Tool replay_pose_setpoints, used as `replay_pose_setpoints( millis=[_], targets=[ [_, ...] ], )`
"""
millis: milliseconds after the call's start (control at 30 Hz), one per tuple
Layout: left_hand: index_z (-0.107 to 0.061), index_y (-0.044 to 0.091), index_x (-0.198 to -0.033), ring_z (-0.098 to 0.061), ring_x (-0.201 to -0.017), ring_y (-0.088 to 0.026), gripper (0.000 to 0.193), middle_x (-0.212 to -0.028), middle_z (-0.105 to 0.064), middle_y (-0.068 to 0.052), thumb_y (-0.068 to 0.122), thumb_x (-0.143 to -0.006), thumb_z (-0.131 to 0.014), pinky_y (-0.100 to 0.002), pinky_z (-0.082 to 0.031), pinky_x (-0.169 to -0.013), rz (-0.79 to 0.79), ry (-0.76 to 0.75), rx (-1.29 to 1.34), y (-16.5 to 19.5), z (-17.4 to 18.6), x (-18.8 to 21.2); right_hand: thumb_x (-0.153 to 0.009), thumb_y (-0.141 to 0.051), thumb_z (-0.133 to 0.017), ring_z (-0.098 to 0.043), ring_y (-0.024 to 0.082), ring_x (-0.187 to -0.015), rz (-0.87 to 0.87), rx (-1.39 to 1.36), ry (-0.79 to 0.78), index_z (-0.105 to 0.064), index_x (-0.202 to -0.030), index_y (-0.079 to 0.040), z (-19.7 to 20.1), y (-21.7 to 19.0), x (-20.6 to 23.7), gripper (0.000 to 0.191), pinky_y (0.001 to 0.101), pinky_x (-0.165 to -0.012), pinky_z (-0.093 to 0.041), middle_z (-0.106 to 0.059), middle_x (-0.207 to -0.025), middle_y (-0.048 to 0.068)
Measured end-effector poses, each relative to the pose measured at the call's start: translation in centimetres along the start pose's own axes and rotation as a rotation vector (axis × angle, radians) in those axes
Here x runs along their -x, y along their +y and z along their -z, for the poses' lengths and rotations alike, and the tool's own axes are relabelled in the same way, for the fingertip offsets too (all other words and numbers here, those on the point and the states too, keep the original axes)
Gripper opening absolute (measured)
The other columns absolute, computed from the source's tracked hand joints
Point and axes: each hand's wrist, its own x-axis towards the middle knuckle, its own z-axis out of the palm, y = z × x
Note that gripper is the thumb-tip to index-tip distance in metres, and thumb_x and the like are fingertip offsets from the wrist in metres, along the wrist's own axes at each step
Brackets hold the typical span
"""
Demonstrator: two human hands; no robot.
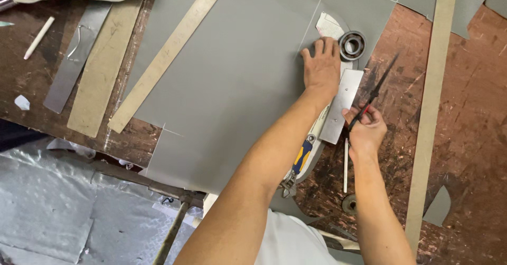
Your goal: The person cuts gray upholstery fabric with scissors, following the edge of a paper pattern held on the fabric. They reposition the fabric and pattern as they cut around the curved shape, then hold the pattern piece in place and trace its edge onto the fabric with a white marking tool.
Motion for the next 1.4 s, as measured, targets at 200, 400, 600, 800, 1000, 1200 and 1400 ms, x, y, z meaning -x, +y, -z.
replay_pose_setpoints(
  millis=[200, 400, 600, 800, 1000, 1200, 1400],
  targets=[
    [-0.044, 0.009, -0.147, -0.041, -0.135, -0.025, 0.077, -0.144, -0.045, -0.008, 0.029, -0.080, -0.076, -0.054, -0.037, -0.105, -0.042, -0.054, 0.162, -0.2, 0.3, 0.6, -0.086, 0.003, -0.086, -0.072, 0.017, -0.099, 0.277, 0.365, -0.013, -0.057, -0.125, 0.007, 1.2, -0.3, 2.0, 0.050, 0.0286, -0.086, -0.057, -0.075, -0.109, 0.013],
    [-0.042, 0.009, -0.151, -0.041, -0.144, -0.035, 0.067, -0.157, -0.039, -0.017, 0.016, -0.091, -0.069, -0.052, -0.036, -0.114, -0.240, 0.241, 0.578, -4.5, -0.2, 5.3, -0.087, 0.000, -0.081, -0.072, 0.016, -0.102, 0.328, 0.323, -0.020, -0.052, -0.128, 0.008, 3.5, -0.4, 7.9, 0.051, 0.0270, -0.090, -0.059, -0.073, -0.111, 0.012],
    [-0.065, 0.005, -0.125, -0.056, -0.121, -0.034, 0.030, -0.128, -0.059, -0.013, 0.005, -0.095, -0.063, -0.047, -0.047, -0.104, -0.113, 0.186, 0.686, -10.6, -0.4, 19.5, -0.084, -0.003, -0.079, -0.073, 0.017, -0.086, -0.025, 0.294, -0.187, -0.057, -0.125, 0.004, 6.0, 3.0, 13.8, 0.046, 0.0277, -0.077, -0.059, -0.077, -0.098, 0.011],
    [-0.065, 0.010, -0.106, -0.061, -0.104, -0.028, 0.011, -0.109, -0.062, -0.006, 0.009, -0.095, -0.070, -0.041, -0.052, -0.091, 0.006, -0.044, 0.584, -15.7, 0.0, 30.5, -0.078, -0.004, -0.081, -0.075, 0.015, -0.078, -0.411, 0.213, -0.578, -0.065, -0.119, 0.003, 7.3, 8.5, 18.7, 0.045, 0.0292, -0.068, -0.059, -0.079, -0.084, 0.011],
    [-0.058, 0.004, -0.123, -0.054, -0.109, -0.034, 0.058, -0.116, -0.056, -0.013, 0.029, -0.076, -0.081, -0.046, -0.045, -0.095, -0.311, -0.378, 0.425, -22.0, -0.4, 32.5, -0.072, -0.005, -0.087, -0.069, 0.011, -0.072, -0.516, 0.194, -0.704, -0.069, -0.123, 0.001, 5.3, 11.6, 24.8, 0.054, 0.0257, -0.063, -0.053, -0.075, -0.079, 0.005],
    [-0.057, 0.010, -0.127, -0.060, -0.110, -0.029, 0.034, -0.113, -0.059, -0.009, 0.017, -0.097, -0.071, -0.041, -0.052, -0.090, -0.465, -0.504, 0.427, -27.1, 1.3, 30.5, -0.065, -0.007, -0.096, -0.050, 0.009, -0.066, -0.645, 0.222, -0.545, -0.075, -0.118, -0.001, -0.2, 13.2, 33.9, 0.057, 0.0267, -0.056, -0.042, -0.059, -0.075, -0.004],
    [-0.050, 0.010, -0.140, -0.065, -0.104, -0.038, 0.052, -0.124, -0.063, -0.015, 0.003, -0.089, -0.060, -0.047, -0.054, -0.087, -0.356, -0.693, 0.716, -30.3, 3.4, 28.4, -0.065, -0.009, -0.096, -0.050, 0.010, -0.064, -0.714, 0.008, -0.475, -0.074, -0.115, -0.001, -7.0, 16.6, 42.3, 0.054, 0.0266, -0.057, -0.041, -0.056, -0.071, -0.004]
  ],
)
